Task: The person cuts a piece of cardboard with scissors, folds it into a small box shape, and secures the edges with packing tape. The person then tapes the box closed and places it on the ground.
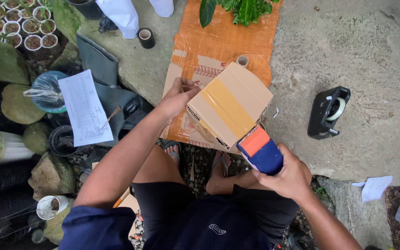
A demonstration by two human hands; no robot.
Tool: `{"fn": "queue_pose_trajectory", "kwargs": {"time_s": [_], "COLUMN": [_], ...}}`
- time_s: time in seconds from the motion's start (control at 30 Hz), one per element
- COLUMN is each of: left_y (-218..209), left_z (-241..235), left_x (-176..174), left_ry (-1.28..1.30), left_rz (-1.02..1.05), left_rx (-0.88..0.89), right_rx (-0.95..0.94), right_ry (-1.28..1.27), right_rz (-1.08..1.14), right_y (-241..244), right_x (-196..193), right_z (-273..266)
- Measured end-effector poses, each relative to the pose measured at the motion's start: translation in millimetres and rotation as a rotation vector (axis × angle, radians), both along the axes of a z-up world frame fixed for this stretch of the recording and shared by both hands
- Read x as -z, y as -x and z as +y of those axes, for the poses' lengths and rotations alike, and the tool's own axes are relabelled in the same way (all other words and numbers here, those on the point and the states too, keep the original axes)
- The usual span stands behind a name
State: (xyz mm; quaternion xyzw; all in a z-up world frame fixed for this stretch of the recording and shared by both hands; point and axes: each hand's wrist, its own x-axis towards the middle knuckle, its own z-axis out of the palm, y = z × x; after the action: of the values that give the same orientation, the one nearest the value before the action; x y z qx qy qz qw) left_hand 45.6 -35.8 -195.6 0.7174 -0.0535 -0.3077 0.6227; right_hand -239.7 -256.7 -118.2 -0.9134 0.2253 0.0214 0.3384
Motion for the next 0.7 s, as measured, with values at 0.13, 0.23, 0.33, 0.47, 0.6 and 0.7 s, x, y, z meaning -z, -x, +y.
{"fn": "queue_pose_trajectory", "kwargs": {"time_s": [0.13, 0.23, 0.33, 0.47, 0.6, 0.7], "left_y": [-13, -8, 27, 72, 72, 72], "left_z": [2, 10, -5, -48, -56, -54], "left_x": [-18, -60, -101, -130, -138, -142], "left_ry": [0.030, -0.056, -0.097, -0.415, -0.502, -0.473], "left_rz": [-0.247, -0.906, -1.267, -1.401, -1.393, -1.392], "left_rx": [-0.031, -0.011, 0.247, 0.459, 0.522, 0.515], "right_rx": [-0.074, -0.064, -0.059, -0.070, -0.188, -0.215], "right_ry": [-0.217, -0.241, -0.265, -0.270, 0.025, 0.216], "right_rz": [-0.197, -0.197, -0.200, -0.321, -0.510, -0.508], "right_y": [-1, -1, 1, 2, 5, 3], "right_x": [10, 18, 23, 19, 6, -7], "right_z": [-2, -6, -5, 1, 2, 2]}}
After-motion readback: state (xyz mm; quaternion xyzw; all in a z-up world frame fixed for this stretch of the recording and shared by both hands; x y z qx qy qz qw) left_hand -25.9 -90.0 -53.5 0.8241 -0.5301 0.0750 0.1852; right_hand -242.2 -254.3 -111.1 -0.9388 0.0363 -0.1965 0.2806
